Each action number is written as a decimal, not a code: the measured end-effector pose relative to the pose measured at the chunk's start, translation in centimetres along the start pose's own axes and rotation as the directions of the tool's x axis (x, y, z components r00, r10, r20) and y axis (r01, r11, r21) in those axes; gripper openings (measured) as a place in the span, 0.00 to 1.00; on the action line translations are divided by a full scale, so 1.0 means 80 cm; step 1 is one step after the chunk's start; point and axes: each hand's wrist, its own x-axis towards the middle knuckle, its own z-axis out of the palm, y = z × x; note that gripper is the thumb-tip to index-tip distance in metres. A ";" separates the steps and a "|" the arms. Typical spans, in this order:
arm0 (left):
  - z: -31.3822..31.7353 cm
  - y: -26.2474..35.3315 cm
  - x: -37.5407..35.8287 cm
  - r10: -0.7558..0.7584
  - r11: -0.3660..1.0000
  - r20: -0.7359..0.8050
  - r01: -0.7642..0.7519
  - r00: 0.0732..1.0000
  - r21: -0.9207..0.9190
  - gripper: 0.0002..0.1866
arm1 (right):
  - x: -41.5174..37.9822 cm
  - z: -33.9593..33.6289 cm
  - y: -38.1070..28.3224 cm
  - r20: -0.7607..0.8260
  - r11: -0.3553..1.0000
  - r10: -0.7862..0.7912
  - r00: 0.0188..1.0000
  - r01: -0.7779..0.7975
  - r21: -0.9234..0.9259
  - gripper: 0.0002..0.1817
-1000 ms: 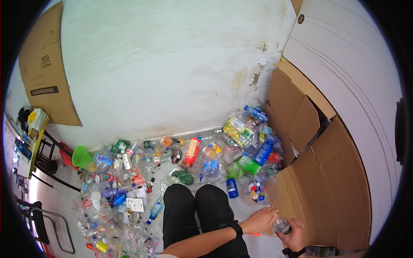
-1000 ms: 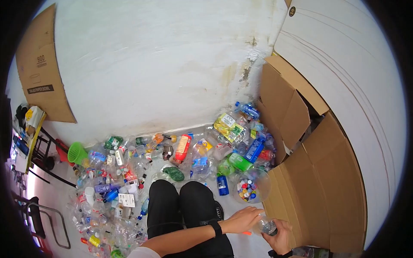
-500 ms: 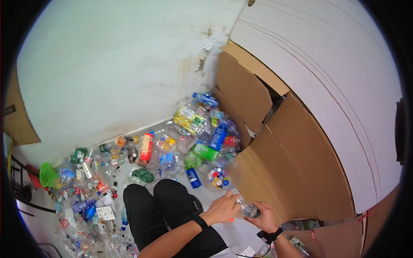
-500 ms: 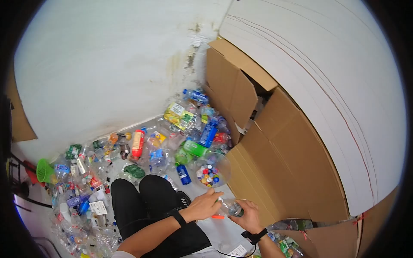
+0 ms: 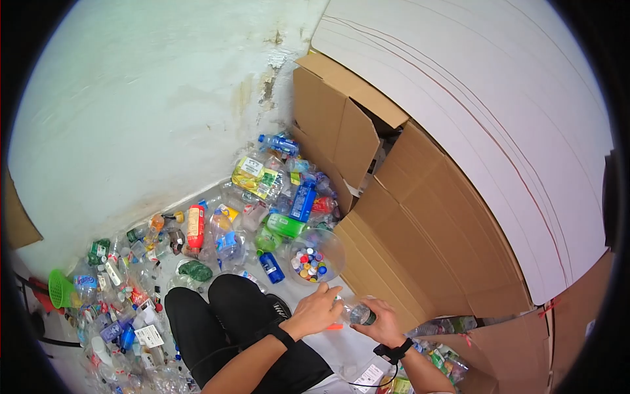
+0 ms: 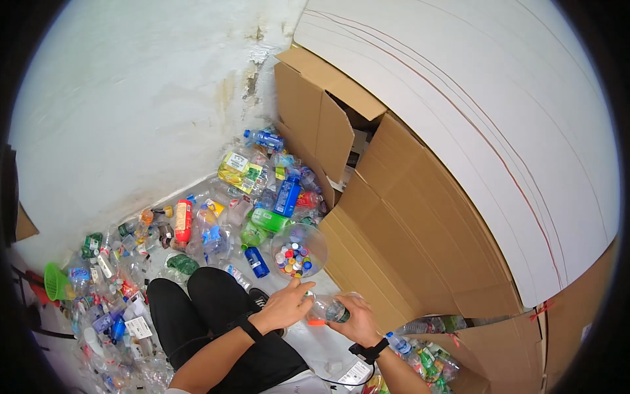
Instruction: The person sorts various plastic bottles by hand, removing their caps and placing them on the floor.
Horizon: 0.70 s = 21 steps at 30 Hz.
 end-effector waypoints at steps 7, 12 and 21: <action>-0.009 0.007 0.000 -0.019 0.999 0.075 0.017 0.997 0.029 0.25 | -0.004 0.006 0.011 -0.047 1.000 -0.030 0.998 0.030 0.003 0.35; -0.001 0.003 0.004 0.009 0.999 0.034 -0.010 0.999 0.042 0.25 | -0.007 0.004 0.008 -0.040 0.999 0.031 0.999 -0.031 0.010 0.35; -0.005 -0.012 0.046 0.028 0.999 -0.256 -0.018 0.966 0.044 0.25 | -0.033 0.001 0.040 -0.033 0.994 0.101 0.994 -0.102 -0.049 0.35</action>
